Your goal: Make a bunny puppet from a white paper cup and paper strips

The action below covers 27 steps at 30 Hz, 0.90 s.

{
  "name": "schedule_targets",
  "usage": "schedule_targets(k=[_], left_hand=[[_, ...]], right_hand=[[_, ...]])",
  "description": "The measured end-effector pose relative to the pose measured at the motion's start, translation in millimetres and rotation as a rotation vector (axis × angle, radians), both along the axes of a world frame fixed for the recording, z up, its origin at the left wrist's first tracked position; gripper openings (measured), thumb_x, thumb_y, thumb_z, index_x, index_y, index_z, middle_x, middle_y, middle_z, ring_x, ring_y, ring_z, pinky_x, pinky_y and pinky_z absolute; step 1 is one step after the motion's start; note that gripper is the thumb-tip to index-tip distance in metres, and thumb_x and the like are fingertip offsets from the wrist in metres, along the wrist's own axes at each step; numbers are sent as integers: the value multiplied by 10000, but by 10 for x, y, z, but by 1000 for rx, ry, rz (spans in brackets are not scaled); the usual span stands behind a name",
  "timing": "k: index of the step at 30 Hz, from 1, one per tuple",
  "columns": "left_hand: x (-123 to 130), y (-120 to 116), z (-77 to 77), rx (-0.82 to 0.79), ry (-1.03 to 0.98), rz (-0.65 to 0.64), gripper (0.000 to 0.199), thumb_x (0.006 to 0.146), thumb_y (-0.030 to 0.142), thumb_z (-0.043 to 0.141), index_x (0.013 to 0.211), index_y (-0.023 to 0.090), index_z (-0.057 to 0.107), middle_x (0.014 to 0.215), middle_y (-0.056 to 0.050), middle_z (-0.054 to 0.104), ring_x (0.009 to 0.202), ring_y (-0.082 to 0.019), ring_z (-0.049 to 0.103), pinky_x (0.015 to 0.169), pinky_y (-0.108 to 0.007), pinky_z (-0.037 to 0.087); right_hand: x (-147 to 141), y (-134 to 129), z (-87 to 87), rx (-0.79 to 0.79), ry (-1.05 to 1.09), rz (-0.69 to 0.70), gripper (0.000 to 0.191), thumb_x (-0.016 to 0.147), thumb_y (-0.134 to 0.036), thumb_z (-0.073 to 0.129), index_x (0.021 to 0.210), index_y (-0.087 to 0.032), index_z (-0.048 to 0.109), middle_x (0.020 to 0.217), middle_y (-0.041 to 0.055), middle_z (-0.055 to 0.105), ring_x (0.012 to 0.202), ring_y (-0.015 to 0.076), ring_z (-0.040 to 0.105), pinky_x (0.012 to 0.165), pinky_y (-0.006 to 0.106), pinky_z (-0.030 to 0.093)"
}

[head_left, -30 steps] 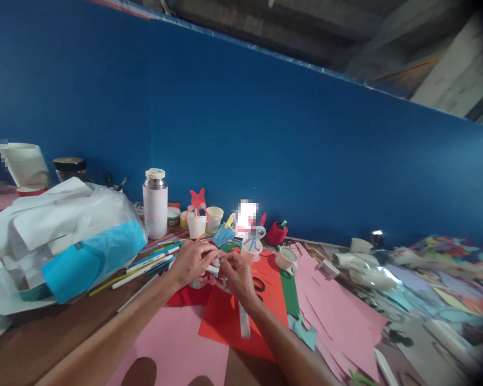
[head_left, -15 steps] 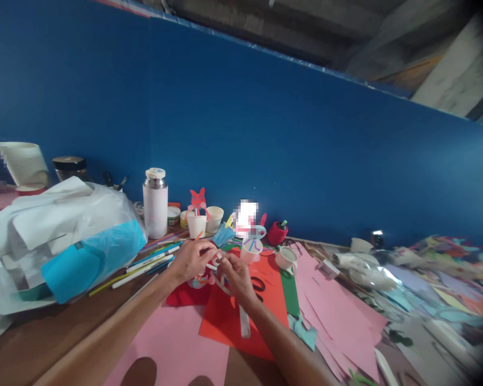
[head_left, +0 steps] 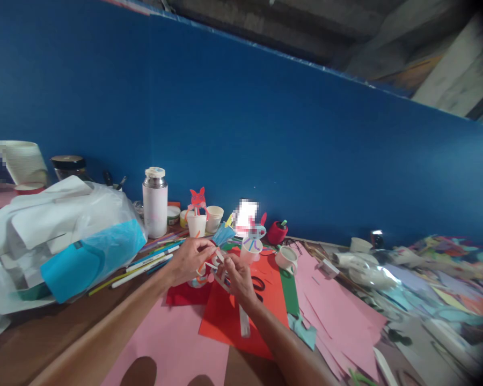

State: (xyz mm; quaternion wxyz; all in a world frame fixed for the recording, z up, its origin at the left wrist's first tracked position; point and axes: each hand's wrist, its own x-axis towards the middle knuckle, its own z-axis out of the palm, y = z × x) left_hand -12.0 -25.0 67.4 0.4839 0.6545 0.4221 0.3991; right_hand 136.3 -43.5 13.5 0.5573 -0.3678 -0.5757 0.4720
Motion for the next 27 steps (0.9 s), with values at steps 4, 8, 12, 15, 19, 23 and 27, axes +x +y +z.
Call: schedule_targets(k=[4,8,12,15,19,23,27], left_hand=[[-4,43,-36,86,61,2,272,745,356,487,658,136,622,559,-12,560,470,-98,447,435,-208,321],[-6,74,-51,59,79,-17,295,735,385,492,658,129,617,582,-27,577,496,-118,484,452,-220,353],[-33,102,-57,90,91,9,287,739,379,475,651,136,598,558,-8,562,490,-113,477,465,-220,352],[-72,139,-63,151,108,24,289,737,379,473,622,138,582,559,0,551,520,-115,472,502,-223,353],[-106,175,-84,149,102,-12,296,748,380,459,603,142,559,552,12,522,526,-112,452,495,-217,334],[-121,191,-89,124,105,5,291,745,382,467,629,139,577,573,6,535,556,-121,472,517,-217,351],[-139,199,-68,96,68,-10,293,737,394,485,645,137,591,590,3,553,565,-123,480,531,-220,360]], right_hand=[[0,-14,-4,-40,-16,3,428,803,-518,412,589,-161,510,544,7,515,503,108,470,478,215,378],[-6,-40,18,-40,-46,-46,450,796,-557,384,624,-174,543,531,14,523,519,135,494,489,239,408],[18,-45,4,4,-70,-115,475,814,-557,343,690,-176,598,568,28,563,564,150,528,583,270,445],[28,-37,-8,-9,-50,-71,450,842,-510,334,793,-160,613,557,15,561,555,139,539,621,269,447],[5,-26,9,-28,-2,36,361,803,-474,444,740,-152,593,535,-2,541,522,123,521,569,247,435],[-8,2,-11,-74,23,63,223,733,-374,574,780,-156,591,568,-14,563,514,104,508,560,235,430],[15,52,-63,-72,-32,47,198,713,-345,591,769,-155,603,584,-11,574,516,101,503,541,224,412]])
